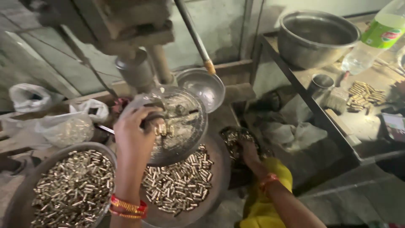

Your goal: The person repeatedly places small brass cylindrical casings into a fixture on a drill press, pulls the machine lever to drill each casing, then removes the drilled casing and drops it into a large tray filled with finished casings, continuing the cycle one casing at a time.

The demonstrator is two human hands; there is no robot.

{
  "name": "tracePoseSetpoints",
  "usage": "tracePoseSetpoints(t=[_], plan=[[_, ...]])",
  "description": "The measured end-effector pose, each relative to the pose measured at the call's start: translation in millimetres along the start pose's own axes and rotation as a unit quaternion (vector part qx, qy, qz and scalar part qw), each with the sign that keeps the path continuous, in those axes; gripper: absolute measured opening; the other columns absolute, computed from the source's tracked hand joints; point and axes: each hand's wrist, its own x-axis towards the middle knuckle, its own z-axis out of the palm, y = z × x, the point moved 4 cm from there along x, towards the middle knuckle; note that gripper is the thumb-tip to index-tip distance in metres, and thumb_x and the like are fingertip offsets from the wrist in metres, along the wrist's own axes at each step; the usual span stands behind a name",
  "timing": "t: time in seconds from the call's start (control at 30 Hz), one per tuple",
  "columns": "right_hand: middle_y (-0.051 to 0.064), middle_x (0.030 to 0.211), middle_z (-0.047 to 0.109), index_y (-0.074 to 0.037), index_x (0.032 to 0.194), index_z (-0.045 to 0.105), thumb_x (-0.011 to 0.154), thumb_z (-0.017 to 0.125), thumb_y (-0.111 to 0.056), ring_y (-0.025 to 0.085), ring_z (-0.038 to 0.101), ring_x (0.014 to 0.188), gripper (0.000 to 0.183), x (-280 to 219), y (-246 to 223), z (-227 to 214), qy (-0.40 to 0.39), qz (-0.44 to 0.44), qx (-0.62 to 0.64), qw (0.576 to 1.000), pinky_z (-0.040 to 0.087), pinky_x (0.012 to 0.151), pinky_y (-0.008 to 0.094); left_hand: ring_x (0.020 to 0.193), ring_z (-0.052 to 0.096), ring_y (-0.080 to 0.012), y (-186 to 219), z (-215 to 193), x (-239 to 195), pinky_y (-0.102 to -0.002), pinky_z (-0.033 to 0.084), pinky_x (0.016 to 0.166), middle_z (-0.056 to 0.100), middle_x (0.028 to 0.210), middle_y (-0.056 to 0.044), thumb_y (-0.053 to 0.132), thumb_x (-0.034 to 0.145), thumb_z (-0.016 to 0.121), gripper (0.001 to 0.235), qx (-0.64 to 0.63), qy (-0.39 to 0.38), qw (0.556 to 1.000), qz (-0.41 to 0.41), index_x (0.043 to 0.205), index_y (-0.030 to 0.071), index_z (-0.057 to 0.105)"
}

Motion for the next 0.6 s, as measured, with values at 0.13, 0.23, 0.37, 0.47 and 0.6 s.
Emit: tracePoseSetpoints(t=[0.13,0.23,0.37,0.47,0.6], plan=[[0.014,0.097,0.075,0.000,0.112,0.072,0.082,0.069,0.001,0.027,0.067,0.086,0.030,-48,-214,-30,0.017,-0.123,-0.076,0.989,0.054,0.076,0.037,0.082,0.072,-0.0210,-18,-5,-12,-0.033,0.055,0.076,0.080,0.097,-0.009,0.014,0.080,0.082,0.031,-0.039,-0.124,0.970,-0.206,0.111,0.018,0.079],[0.011,0.096,0.075,0.000,0.111,0.073,0.085,0.068,0.004,0.023,0.068,0.085,0.027,-80,-349,-52,0.047,-0.184,-0.020,0.982,0.055,0.078,0.034,0.088,0.070,-0.0155,-39,-3,-29,-0.031,0.055,0.081,0.082,0.099,-0.004,0.018,0.081,0.081,0.033,-0.097,-0.168,0.941,-0.277,0.114,0.020,0.079],[0.012,0.091,0.069,-0.006,0.110,0.081,0.075,0.067,0.014,0.022,0.065,0.088,0.043,-109,-454,-54,0.050,-0.243,-0.044,0.968,0.052,0.082,0.031,0.108,0.067,-0.0081,-53,0,-45,-0.028,0.047,0.095,0.078,0.115,0.002,0.015,0.086,0.076,0.031,-0.205,-0.137,0.921,-0.302,0.117,0.015,0.078],[0.008,0.105,0.070,-0.006,0.106,0.081,0.081,0.069,0.014,0.019,0.065,0.103,0.034,-132,-497,-31,-0.038,-0.289,0.115,0.950,0.050,0.091,0.029,0.088,0.064,-0.0153,-35,-4,-49,-0.030,0.054,0.081,0.074,0.097,-0.004,0.016,0.090,0.069,0.031,-0.319,-0.119,0.831,-0.441,0.120,0.015,0.078],[0.005,0.107,0.077,-0.008,0.106,0.081,0.083,0.068,0.014,0.017,0.067,0.105,0.034,-148,-520,-1,-0.124,-0.248,0.215,0.936,0.053,0.097,0.030,0.090,0.063,-0.0127,-59,36,-71,-0.029,0.054,0.082,0.068,0.098,-0.002,0.007,0.095,0.067,0.028,-0.563,-0.074,0.748,-0.343,0.121,0.001,0.073]])
